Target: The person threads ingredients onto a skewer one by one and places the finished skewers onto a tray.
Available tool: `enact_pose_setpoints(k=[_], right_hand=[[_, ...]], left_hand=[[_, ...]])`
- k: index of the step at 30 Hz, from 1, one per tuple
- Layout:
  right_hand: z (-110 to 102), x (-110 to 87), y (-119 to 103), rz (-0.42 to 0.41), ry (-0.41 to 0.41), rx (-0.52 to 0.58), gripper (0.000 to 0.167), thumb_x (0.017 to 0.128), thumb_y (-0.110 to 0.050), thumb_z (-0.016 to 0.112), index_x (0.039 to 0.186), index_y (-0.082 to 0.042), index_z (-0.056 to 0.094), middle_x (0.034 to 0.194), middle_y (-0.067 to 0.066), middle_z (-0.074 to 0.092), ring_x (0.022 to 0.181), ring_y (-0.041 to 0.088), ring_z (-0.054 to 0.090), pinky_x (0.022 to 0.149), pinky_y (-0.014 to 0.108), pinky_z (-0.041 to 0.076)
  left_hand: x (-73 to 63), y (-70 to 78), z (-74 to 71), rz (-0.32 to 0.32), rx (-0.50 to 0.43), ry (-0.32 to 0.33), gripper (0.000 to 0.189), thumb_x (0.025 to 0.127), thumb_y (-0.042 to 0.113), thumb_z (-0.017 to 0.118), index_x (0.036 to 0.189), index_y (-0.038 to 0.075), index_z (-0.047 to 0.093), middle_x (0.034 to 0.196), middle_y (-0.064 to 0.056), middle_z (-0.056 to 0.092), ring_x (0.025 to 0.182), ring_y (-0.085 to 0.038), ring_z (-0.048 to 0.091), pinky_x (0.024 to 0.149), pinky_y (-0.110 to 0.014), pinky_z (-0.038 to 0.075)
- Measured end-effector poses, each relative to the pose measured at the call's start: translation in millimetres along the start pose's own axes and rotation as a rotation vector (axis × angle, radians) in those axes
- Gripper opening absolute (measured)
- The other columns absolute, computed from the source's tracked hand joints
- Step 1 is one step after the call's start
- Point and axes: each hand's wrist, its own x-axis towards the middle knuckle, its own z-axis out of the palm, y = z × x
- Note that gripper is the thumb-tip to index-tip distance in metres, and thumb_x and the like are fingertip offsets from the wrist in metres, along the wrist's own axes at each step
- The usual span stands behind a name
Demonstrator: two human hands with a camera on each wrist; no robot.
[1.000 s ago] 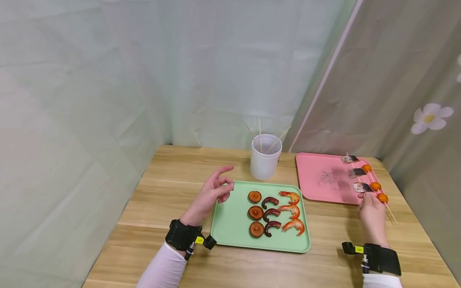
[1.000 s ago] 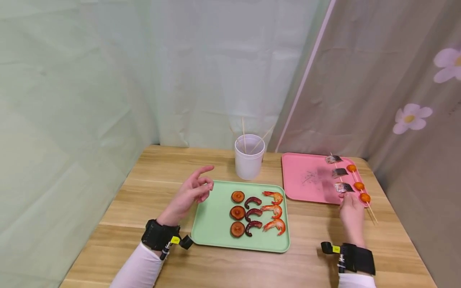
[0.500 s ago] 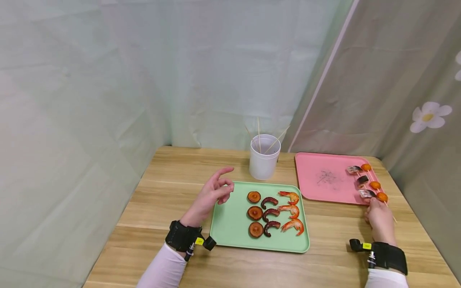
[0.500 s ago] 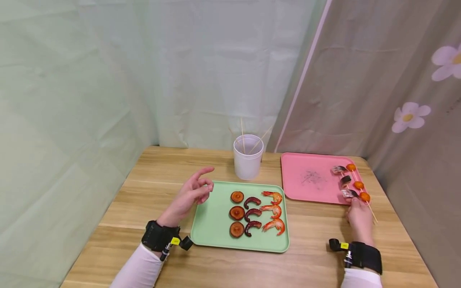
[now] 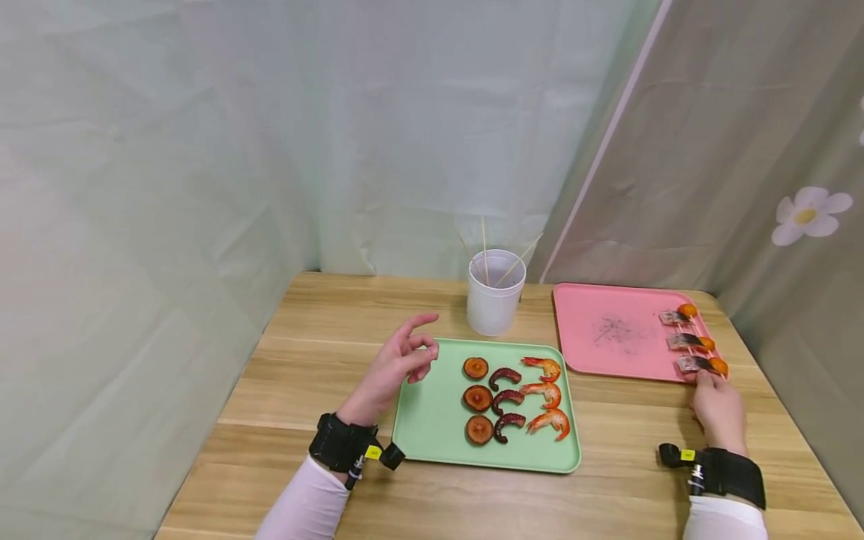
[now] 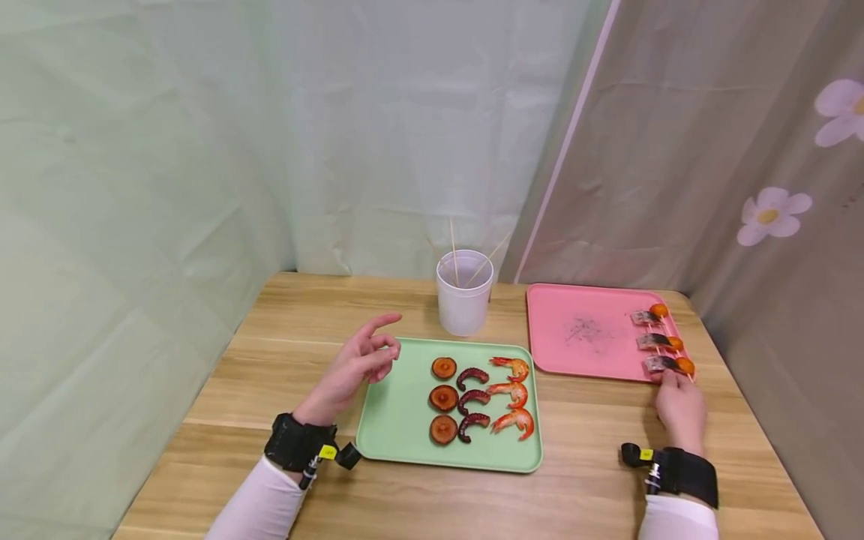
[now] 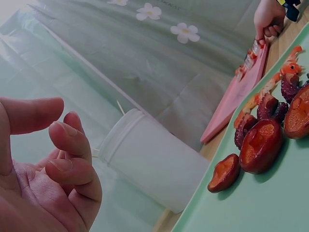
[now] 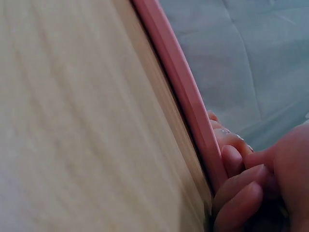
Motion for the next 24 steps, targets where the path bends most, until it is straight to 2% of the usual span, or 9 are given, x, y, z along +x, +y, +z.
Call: enact_pose_setpoints(k=[2,4,6,9,13,19,22,24], right_hand=[[-1.3,0.8,-1.3,-0.023,0.012,-0.050,0.070,0.115,-0.042,0.018,0.155,0.011,0.041,0.130,0.038,0.056,0.116,0.054,0.054,0.093,0.054,0.048],[-2.9,1.1,-2.3,-0.037,0.033,-0.089,0.071,0.115,-0.042,0.019,0.158,0.012,0.033,0.152,0.041,0.042,0.136,0.060,0.041,0.109,0.065,0.038],[-4.2,0.8,-3.5,-0.035,0.052,-0.119,0.071,0.115,-0.043,0.021,0.160,0.011,0.029,0.160,0.041,0.029,0.146,0.062,0.030,0.117,0.070,0.027],[-4.0,-0.3,-3.4,-0.056,0.070,-0.175,0.068,0.115,-0.041,0.025,0.158,0.011,0.034,0.159,0.042,0.031,0.145,0.063,0.030,0.116,0.071,0.027],[-2.1,-1.6,-1.6,-0.089,0.053,-0.231,0.066,0.116,-0.040,0.027,0.157,0.011,0.037,0.157,0.042,0.032,0.143,0.065,0.030,0.115,0.073,0.027],[0.5,-2.6,-1.2,-0.084,0.082,-0.207,0.064,0.116,-0.043,0.031,0.157,0.006,0.042,0.157,0.039,0.037,0.143,0.063,0.033,0.113,0.071,0.030],[2.2,-3.8,-0.2,-0.074,0.105,-0.196,0.063,0.115,-0.045,0.036,0.155,0.003,0.048,0.149,0.038,0.048,0.126,0.060,0.046,0.096,0.062,0.041],[3.4,-4.3,0.4,-0.068,0.116,-0.188,0.062,0.114,-0.046,0.039,0.153,0.001,0.051,0.137,0.035,0.061,0.112,0.052,0.052,0.082,0.052,0.040]], left_hand=[[0.7,0.6,0.0,0.006,-0.002,-0.001,0.060,0.105,0.003,0.061,0.160,0.006,0.038,0.093,-0.001,0.062,0.060,-0.010,0.047,0.054,-0.021,0.035],[1.3,0.9,-0.2,0.011,-0.009,0.003,0.059,0.105,0.002,0.061,0.159,0.008,0.038,0.093,0.000,0.063,0.060,-0.010,0.047,0.054,-0.021,0.035],[1.2,1.6,-0.5,0.018,-0.017,0.010,0.059,0.105,0.002,0.061,0.159,0.008,0.039,0.093,0.000,0.063,0.059,-0.010,0.047,0.054,-0.021,0.035],[0.1,2.6,-1.1,0.024,-0.024,0.020,0.060,0.104,0.000,0.061,0.160,0.006,0.038,0.092,0.000,0.062,0.059,-0.010,0.047,0.054,-0.021,0.034],[-1.7,4.7,-1.4,0.020,-0.023,0.026,0.061,0.104,0.001,0.061,0.160,0.004,0.037,0.092,0.000,0.062,0.059,-0.010,0.047,0.054,-0.021,0.034],[-1.0,6.3,-1.6,0.016,-0.009,0.025,0.061,0.105,0.004,0.062,0.160,0.006,0.037,0.093,-0.001,0.062,0.060,-0.010,0.047,0.054,-0.021,0.034],[-0.4,5.9,-2.1,0.015,-0.005,0.020,0.062,0.105,0.004,0.062,0.161,0.003,0.036,0.092,0.000,0.062,0.059,-0.010,0.047,0.054,-0.021,0.034],[-0.1,5.3,-2.5,0.015,-0.005,0.015,0.062,0.105,0.004,0.062,0.161,0.003,0.035,0.092,0.000,0.062,0.059,-0.010,0.048,0.054,-0.021,0.035]])
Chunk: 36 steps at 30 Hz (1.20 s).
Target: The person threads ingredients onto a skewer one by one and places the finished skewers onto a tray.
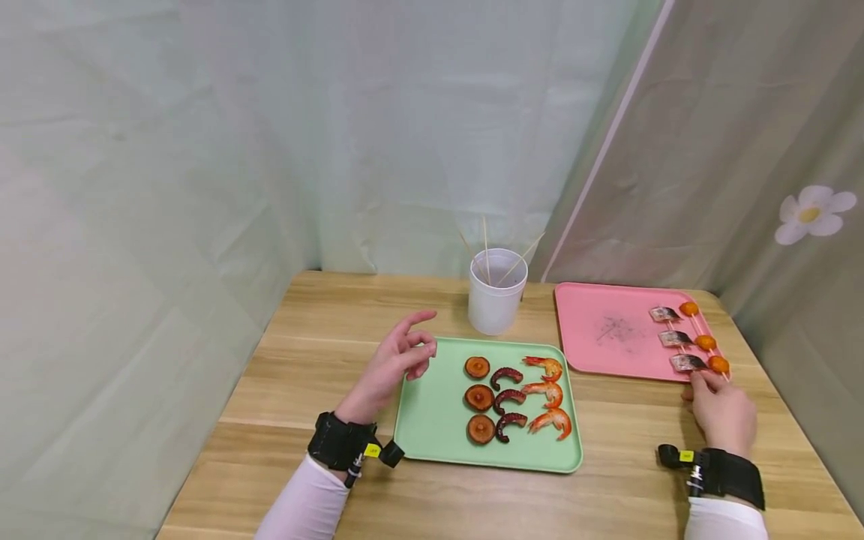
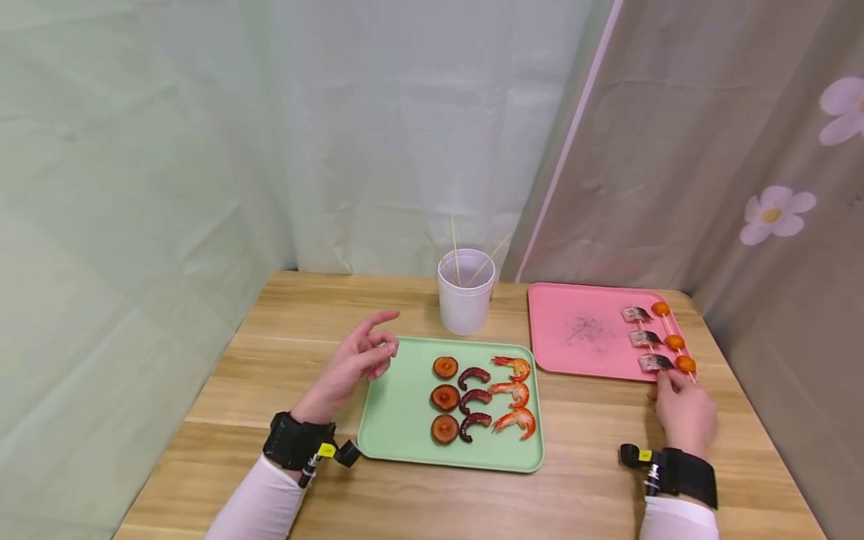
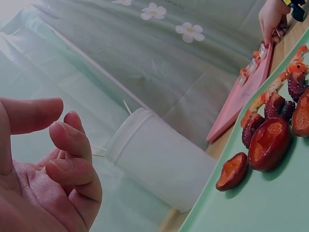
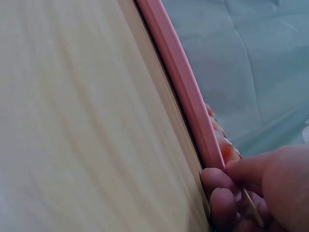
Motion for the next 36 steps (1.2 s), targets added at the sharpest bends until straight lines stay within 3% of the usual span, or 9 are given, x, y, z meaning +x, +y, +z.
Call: enact_pose_setpoints(k=[4,8,14,21,26,29,32,34,36], right_hand=[[2.0,-2.0,2.0,0.005,0.013,0.025,0.063,0.114,-0.047,0.043,0.150,0.002,0.055,0.093,0.020,0.076,0.094,0.038,0.058,0.072,0.042,0.033],[4.3,-5.1,3.1,0.019,-0.001,0.037,0.063,0.113,-0.046,0.044,0.149,0.005,0.056,0.081,0.011,0.077,0.086,0.034,0.064,0.072,0.042,0.035],[3.5,-12.5,0.0,0.033,0.003,-0.017,0.061,0.112,-0.043,0.047,0.146,0.007,0.054,0.109,0.031,0.066,0.097,0.046,0.054,0.071,0.044,0.037],[-8.8,-23.4,-10.6,0.003,-0.036,-0.110,0.064,0.111,-0.045,0.047,0.148,0.007,0.052,0.124,0.036,0.062,0.104,0.052,0.054,0.069,0.047,0.040],[-17.4,-31.6,-23.4,-0.062,-0.064,-0.183,0.070,0.111,-0.050,0.042,0.148,0.009,0.051,0.140,0.044,0.050,0.115,0.060,0.048,0.083,0.061,0.043],[-17.2,-37.1,-36.8,-0.146,-0.017,-0.173,0.070,0.111,-0.050,0.041,0.145,0.010,0.053,0.148,0.048,0.039,0.131,0.066,0.034,0.104,0.072,0.031],[-14.6,-41.9,-60.0,-0.295,0.045,-0.096,0.060,0.112,-0.042,0.046,0.138,0.011,0.058,0.150,0.048,0.037,0.141,0.068,0.024,0.114,0.076,0.015],[-11.5,-44.9,-79.8,-0.396,0.018,-0.010,0.056,0.113,-0.038,0.048,0.140,0.010,0.058,0.151,0.046,0.039,0.143,0.066,0.025,0.115,0.078,0.014],[-5.0,-48.0,-102.5,-0.488,-0.056,0.094,0.052,0.113,-0.035,0.052,0.143,0.008,0.058,0.151,0.041,0.043,0.142,0.062,0.033,0.114,0.077,0.022]], left_hand=[[-1.4,-2.7,-0.1,-0.004,-0.004,-0.005,0.060,0.105,0.004,0.062,0.160,0.005,0.038,0.092,0.000,0.062,0.060,-0.010,0.048,0.054,-0.021,0.035],[-3.5,-4.9,0.1,-0.011,-0.008,-0.011,0.059,0.105,0.004,0.062,0.160,0.005,0.038,0.092,-0.001,0.062,0.060,-0.010,0.048,0.054,-0.021,0.035],[-2.6,-4.8,1.1,-0.013,-0.006,-0.013,0.060,0.106,0.005,0.061,0.161,0.004,0.036,0.092,-0.001,0.061,0.060,-0.010,0.048,0.054,-0.021,0.034],[-0.7,1.7,-3.2,-0.008,0.013,0.018,0.058,0.107,0.007,0.060,0.161,0.006,0.037,0.091,0.000,0.062,0.060,-0.010,0.048,0.055,-0.022,0.034],[-2.5,7.2,-10.6,0.009,0.037,0.042,0.056,0.109,0.008,0.059,0.160,0.006,0.038,0.090,-0.002,0.062,0.060,-0.010,0.049,0.055,-0.021,0.036],[-1.8,8.9,-15.1,0.010,0.047,0.064,0.054,0.109,0.011,0.060,0.159,0.007,0.040,0.090,-0.006,0.062,0.059,-0.010,0.049,0.055,-0.022,0.036],[3.5,11.1,-17.5,-0.006,0.066,0.084,0.050,0.109,0.014,0.060,0.157,0.011,0.046,0.091,-0.009,0.062,0.060,-0.011,0.050,0.055,-0.023,0.035],[9.5,12.9,-17.4,-0.022,0.081,0.090,0.047,0.110,0.015,0.058,0.155,0.012,0.048,0.091,-0.011,0.062,0.060,-0.012,0.050,0.056,-0.024,0.036],[17.5,14.7,-16.7,-0.042,0.098,0.088,0.045,0.111,0.014,0.056,0.154,0.010,0.048,0.091,-0.010,0.062,0.060,-0.012,0.050,0.056,-0.024,0.036]])
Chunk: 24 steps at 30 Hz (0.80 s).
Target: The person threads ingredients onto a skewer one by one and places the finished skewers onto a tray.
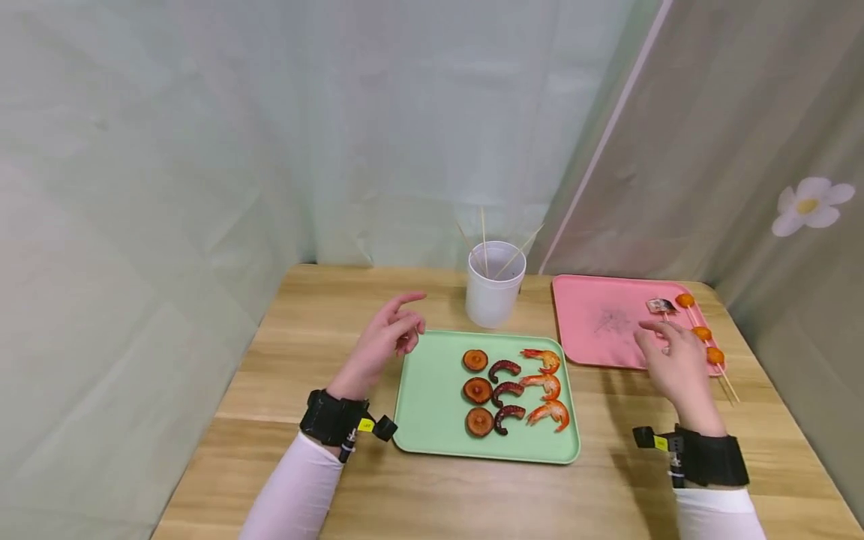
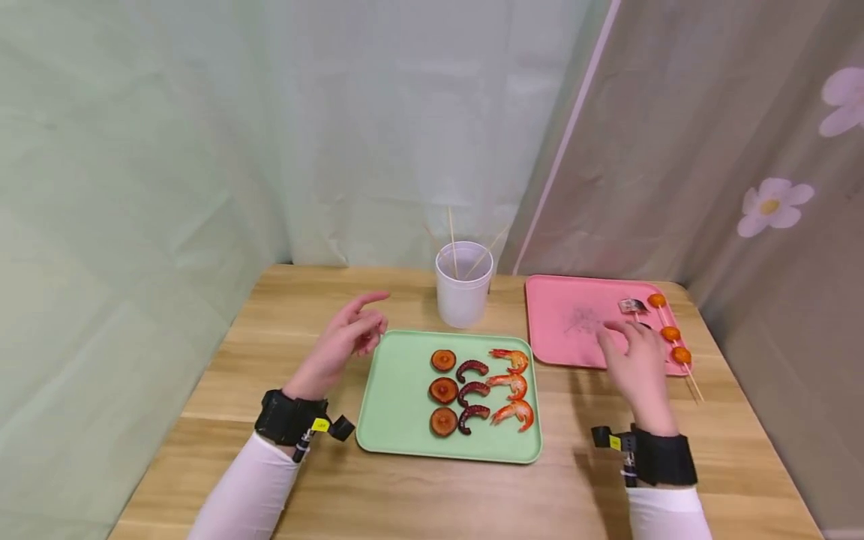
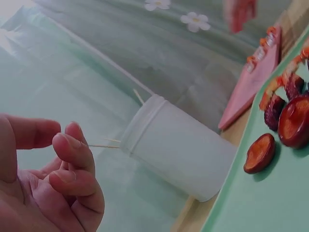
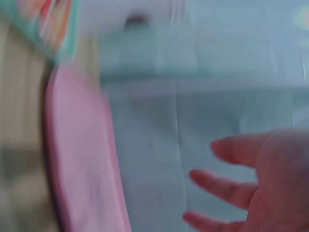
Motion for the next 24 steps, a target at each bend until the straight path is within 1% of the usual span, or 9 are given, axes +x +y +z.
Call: enact_pose_setpoints(k=[1,4,7,9,12,15,18,21,24], right_hand=[[5.8,4.0,-10.1,-0.032,-0.041,0.074,0.052,0.114,-0.035,0.052,0.146,0.006,0.056,0.152,0.039,0.045,0.141,0.060,0.037,0.113,0.075,0.026],[30.4,20.0,-44.1,-0.050,-0.188,0.306,0.057,0.115,-0.035,0.051,0.158,0.001,0.045,0.160,0.029,0.044,0.145,0.050,0.041,0.114,0.069,0.034],[64.1,41.0,-77.6,-0.012,-0.279,0.498,0.062,0.116,-0.035,0.049,0.165,-0.001,0.033,0.167,0.024,0.036,0.152,0.042,0.037,0.120,0.061,0.034],[85.7,54.7,-97.3,0.032,-0.295,0.609,0.065,0.116,-0.036,0.047,0.168,-0.002,0.027,0.171,0.021,0.029,0.155,0.038,0.032,0.122,0.058,0.033],[110.4,73.8,-121.4,0.094,-0.263,0.712,0.071,0.115,-0.041,0.045,0.170,-0.004,0.019,0.175,0.017,0.021,0.160,0.032,0.024,0.125,0.054,0.030],[125.1,90.0,-139.8,0.116,-0.219,0.721,0.077,0.113,-0.049,0.043,0.172,-0.007,0.015,0.177,0.013,0.016,0.162,0.028,0.017,0.128,0.049,0.024],[135.1,102.6,-151.7,0.084,-0.163,0.664,0.079,0.112,-0.051,0.044,0.171,-0.007,0.016,0.177,0.012,0.017,0.162,0.027,0.017,0.129,0.046,0.019],[145.4,111.4,-154.9,0.042,-0.088,0.597,0.073,0.112,-0.047,0.046,0.169,-0.005,0.027,0.173,0.015,0.029,0.159,0.030,0.027,0.128,0.045,0.022],[154.9,115.3,-151.7,0.021,-0.036,0.541,0.061,0.113,-0.039,0.043,0.164,-0.005,0.038,0.167,0.017,0.041,0.154,0.031,0.037,0.126,0.046,0.028]], left_hand=[[5.4,0.9,1.6,-0.012,0.009,-0.003,0.045,0.111,0.013,0.055,0.155,0.009,0.048,0.090,-0.009,0.062,0.060,-0.012,0.050,0.055,-0.024,0.036],[26.6,5.4,7.2,-0.029,0.057,-0.006,0.046,0.110,0.010,0.053,0.155,0.004,0.046,0.088,-0.007,0.061,0.057,-0.011,0.049,0.052,-0.022,0.035],[51.2,12.1,13.4,-0.041,0.120,0.011,0.048,0.110,0.011,0.053,0.156,0.001,0.045,0.086,-0.006,0.060,0.055,-0.010,0.048,0.050,-0.021,0.035],[66.2,16.5,17.7,-0.048,0.166,0.028,0.048,0.110,0.013,0.053,0.156,0.001,0.044,0.087,-0.007,0.060,0.055,-0.011,0.048,0.050,-0.022,0.035],[86.6,21.4,23.2,-0.054,0.242,0.055,0.050,0.112,0.019,0.054,0.156,0.001,0.042,0.088,-0.009,0.059,0.055,-0.012,0.048,0.053,-0.023,0.038],[105.5,24.2,26.9,-0.030,0.352,0.078,0.055,0.111,0.030,0.058,0.155,0.002,0.043,0.089,-0.011,0.060,0.057,-0.014,0.048,0.057,-0.026,0.042],[121.3,26.8,30.1,0.014,0.483,0.096,0.059,0.110,0.041,0.061,0.154,0.004,0.047,0.094,-0.013,0.064,0.063,-0.017,0.053,0.061,-0.030,0.046],[132.5,29.8,32.3,0.046,0.639,0.123,0.059,0.109,0.050,0.059,0.151,0.009,0.052,0.098,-0.013,0.066,0.071,-0.022,0.059,0.064,-0.035,0.048],[140.9,31.4,33.3,0.063,0.796,0.151,0.057,0.109,0.056,0.055,0.145,0.012,0.057,0.098,-0.008,0.067,0.078,-0.024,0.063,0.068,-0.039,0.049]])
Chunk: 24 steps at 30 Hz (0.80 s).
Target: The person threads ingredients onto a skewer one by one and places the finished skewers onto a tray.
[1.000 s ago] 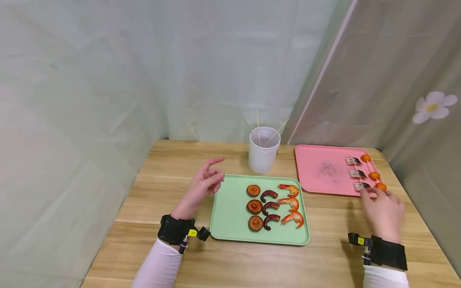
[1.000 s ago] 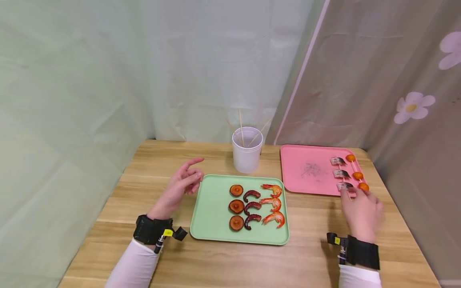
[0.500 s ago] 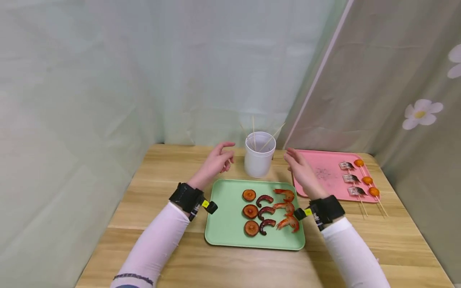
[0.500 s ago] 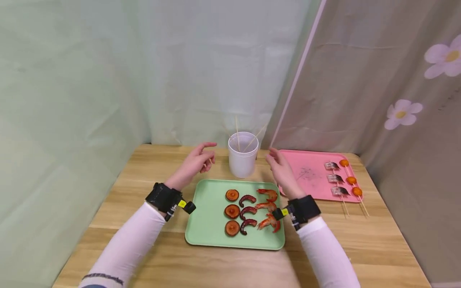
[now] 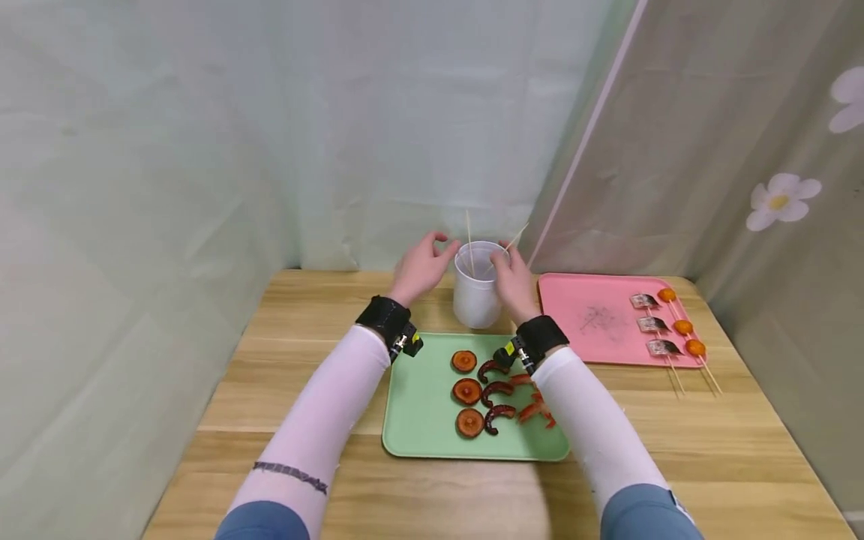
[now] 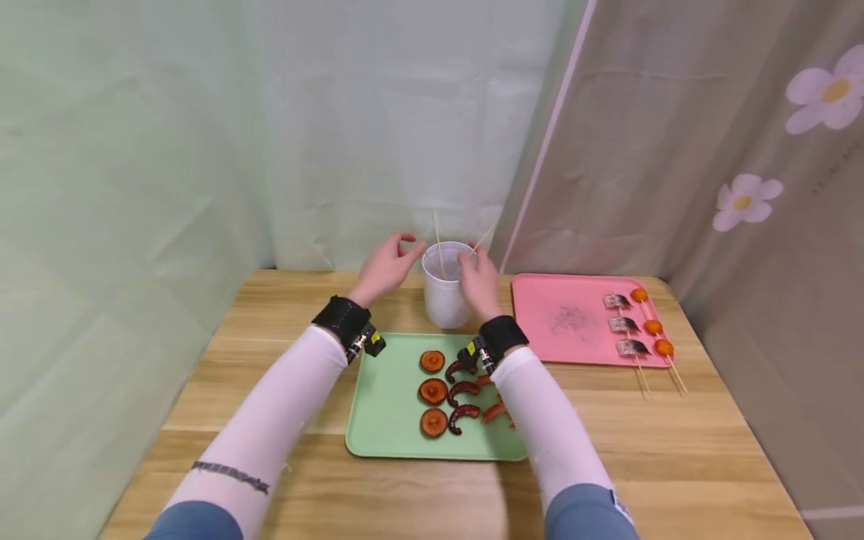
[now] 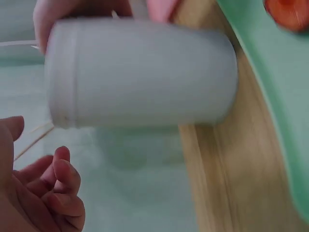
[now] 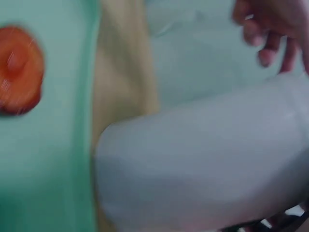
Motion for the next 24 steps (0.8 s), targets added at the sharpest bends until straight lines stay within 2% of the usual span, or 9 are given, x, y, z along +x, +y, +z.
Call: enact_pose_setpoints(k=[3,8,12,16,20,24], right_hand=[[3.0,-1.0,5.6,-0.003,0.012,0.001,0.054,0.114,-0.031,0.038,0.161,-0.005,0.044,0.162,0.018,0.048,0.150,0.033,0.043,0.124,0.047,0.032],[5.1,-6.6,8.9,-0.004,0.025,0.002,0.052,0.113,-0.026,0.036,0.159,-0.005,0.048,0.158,0.019,0.052,0.145,0.035,0.049,0.122,0.049,0.035],[5.4,-11.5,8.1,0.008,0.017,-0.020,0.053,0.115,-0.028,0.034,0.161,-0.006,0.045,0.160,0.018,0.050,0.145,0.035,0.049,0.122,0.049,0.035],[5.7,-13.3,6.3,0.012,0.005,-0.029,0.054,0.115,-0.029,0.033,0.162,-0.004,0.043,0.162,0.018,0.047,0.147,0.035,0.047,0.123,0.049,0.033],[6.3,-16.0,4.4,0.016,0.004,-0.040,0.055,0.114,-0.028,0.032,0.162,-0.004,0.042,0.161,0.018,0.048,0.147,0.036,0.047,0.123,0.051,0.033],[9.8,-19.8,6.2,0.011,0.009,-0.033,0.052,0.114,-0.026,0.033,0.160,-0.005,0.046,0.160,0.017,0.050,0.147,0.034,0.046,0.123,0.052,0.033]], left_hand=[[5.1,1.8,0.3,0.003,0.093,0.018,0.055,0.108,0.061,0.052,0.135,0.015,0.062,0.096,-0.004,0.068,0.080,-0.024,0.065,0.069,-0.041,0.050],[6.2,3.4,2.3,0.015,0.129,0.057,0.051,0.108,0.063,0.049,0.115,0.016,0.067,0.093,-0.003,0.068,0.081,-0.023,0.064,0.069,-0.040,0.049],[4.4,1.4,6.1,0.038,0.162,0.097,0.044,0.111,0.053,0.048,0.098,0.016,0.066,0.086,-0.002,0.065,0.076,-0.022,0.062,0.065,-0.038,0.046],[3.9,-1.0,9.3,0.061,0.165,0.125,0.041,0.113,0.041,0.046,0.085,0.015,0.059,0.076,-0.003,0.057,0.069,-0.022,0.057,0.059,-0.036,0.042],[2.4,-2.3,9.6,0.072,0.147,0.140,0.041,0.113,0.038,0.047,0.081,0.015,0.056,0.073,-0.002,0.053,0.067,-0.022,0.055,0.058,-0.036,0.040],[-2.7,-4.0,6.6,0.076,0.136,0.144,0.041,0.114,0.039,0.047,0.083,0.014,0.059,0.073,-0.002,0.053,0.067,-0.022,0.055,0.058,-0.036,0.039]])
